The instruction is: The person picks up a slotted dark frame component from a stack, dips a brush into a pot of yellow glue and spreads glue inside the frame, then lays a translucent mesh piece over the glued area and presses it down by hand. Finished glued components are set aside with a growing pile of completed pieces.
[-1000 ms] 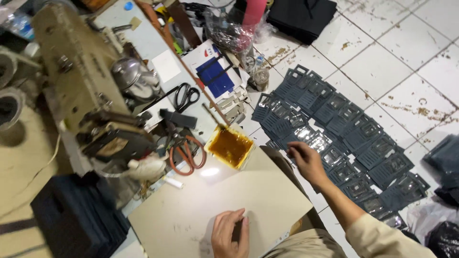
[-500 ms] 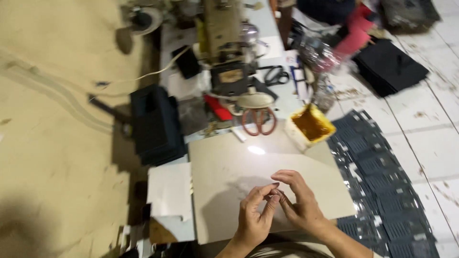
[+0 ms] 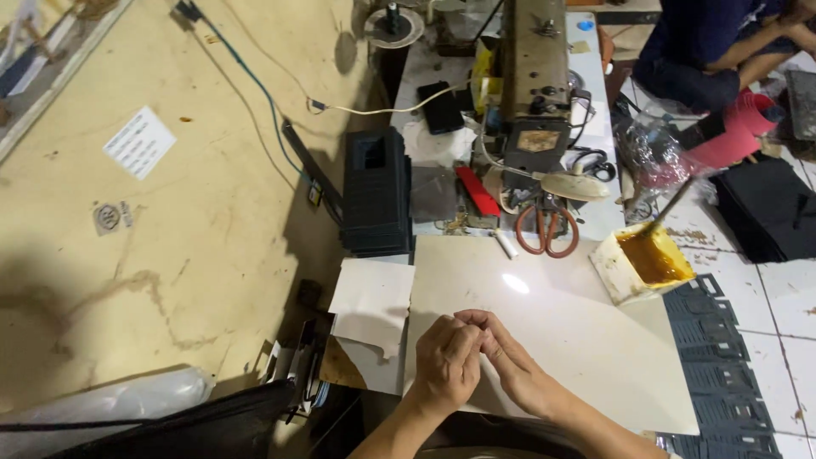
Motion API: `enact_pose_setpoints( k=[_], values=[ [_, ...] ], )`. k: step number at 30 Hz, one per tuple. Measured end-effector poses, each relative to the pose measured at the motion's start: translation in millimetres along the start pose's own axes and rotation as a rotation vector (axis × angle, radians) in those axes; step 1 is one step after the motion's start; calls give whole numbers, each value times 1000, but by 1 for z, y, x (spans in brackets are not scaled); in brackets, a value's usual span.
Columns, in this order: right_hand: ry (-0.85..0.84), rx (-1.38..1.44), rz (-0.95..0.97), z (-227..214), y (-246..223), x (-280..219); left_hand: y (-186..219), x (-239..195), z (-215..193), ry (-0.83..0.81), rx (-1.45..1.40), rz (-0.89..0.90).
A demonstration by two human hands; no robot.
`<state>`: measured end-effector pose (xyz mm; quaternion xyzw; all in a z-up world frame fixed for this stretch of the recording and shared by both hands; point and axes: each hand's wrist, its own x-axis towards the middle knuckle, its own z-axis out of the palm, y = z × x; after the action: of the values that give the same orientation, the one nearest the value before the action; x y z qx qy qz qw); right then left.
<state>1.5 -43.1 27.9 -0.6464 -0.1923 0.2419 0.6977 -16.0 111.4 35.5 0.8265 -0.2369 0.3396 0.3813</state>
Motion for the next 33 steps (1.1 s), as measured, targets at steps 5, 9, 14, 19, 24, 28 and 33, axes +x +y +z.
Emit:
enact_pose_setpoints(
  k=[5, 9, 14, 19, 24, 28, 33],
  values=[
    [-28, -92, -93, -18, 1, 17, -41, -8, -3, 0, 71, 56],
    [340, -620, -89, -48, -18, 49, -91, 14, -30, 60, 215, -18],
    [544, -1041, -323, -93, 0, 90, -135, 91, -78, -223, 452, -277],
    [590, -1298, -345, -116, 41, 112, -174, 124, -99, -390, 648, -166],
    [507, -1167, -301, -118, 32, 99, -183, 129, -108, -608, 601, -338],
    [454, -1094, -348, -110, 10, 80, -173, 137, -112, -631, 547, -393],
    [509, -1171, -316, -110, 39, 100, -171, 142, -112, -637, 594, -418]
  ],
)
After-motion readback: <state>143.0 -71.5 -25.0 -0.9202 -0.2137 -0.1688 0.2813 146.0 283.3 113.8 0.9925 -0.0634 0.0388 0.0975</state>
